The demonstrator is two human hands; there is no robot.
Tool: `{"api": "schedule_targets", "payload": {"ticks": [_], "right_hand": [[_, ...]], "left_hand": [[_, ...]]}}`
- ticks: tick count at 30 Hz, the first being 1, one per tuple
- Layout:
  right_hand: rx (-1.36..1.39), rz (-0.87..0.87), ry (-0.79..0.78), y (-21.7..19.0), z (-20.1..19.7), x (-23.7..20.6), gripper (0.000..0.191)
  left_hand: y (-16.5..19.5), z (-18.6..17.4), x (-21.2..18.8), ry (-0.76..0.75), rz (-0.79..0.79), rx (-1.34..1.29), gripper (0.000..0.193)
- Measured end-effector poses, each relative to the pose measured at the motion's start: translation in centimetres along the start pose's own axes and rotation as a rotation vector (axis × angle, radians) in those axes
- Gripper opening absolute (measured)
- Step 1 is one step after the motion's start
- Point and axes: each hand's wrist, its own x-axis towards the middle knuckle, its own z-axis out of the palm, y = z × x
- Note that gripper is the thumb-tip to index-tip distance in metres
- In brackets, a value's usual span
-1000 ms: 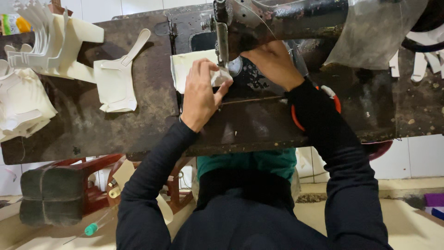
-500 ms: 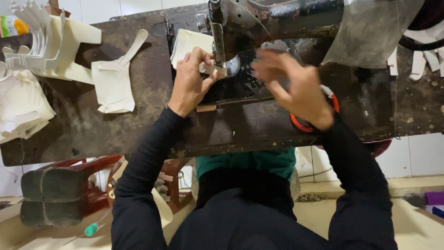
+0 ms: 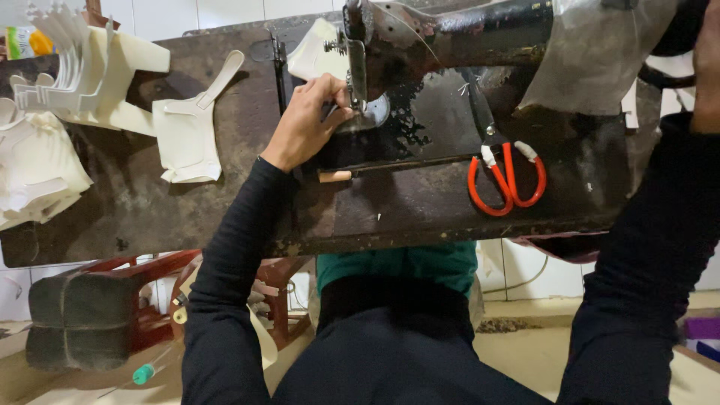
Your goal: The person picks up white shoe upper pieces from the workbench, aligns and folds them, and sews them together using an industrial sewing machine. They repeatedly position each piece under the needle, guide the fabric while stitching, and use scissors to trim threads before setting finished pieces aside.
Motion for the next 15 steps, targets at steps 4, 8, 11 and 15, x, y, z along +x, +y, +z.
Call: {"api": "schedule_targets", "payload": {"ticks": [4,8,11,15], "right_hand": [[-0.016,-0.008,-0.015,1.6,0.9,1.1,0.020],[-0.005,-0.027,0.011,0.5,0.7,0.5,0.021],[0.012,-0.052,0.077,-2.0,0.7,-1.8,0.021],[0.009,-0.042,0.220,-7.0,0.0,-7.4,0.023]], "left_hand": [[-1.5,0.2,-1.4,0.106,-0.086,0.061,0.026],[-3.0,-0.1,-2.4,0.392,-0.119,0.534,0.046],[-3.3,-1.2,-3.1,0.490,-0.067,0.573,0.054],[-2.6,-3.7,-4.2,0.557,-0.162,0.117,0.050]]}}
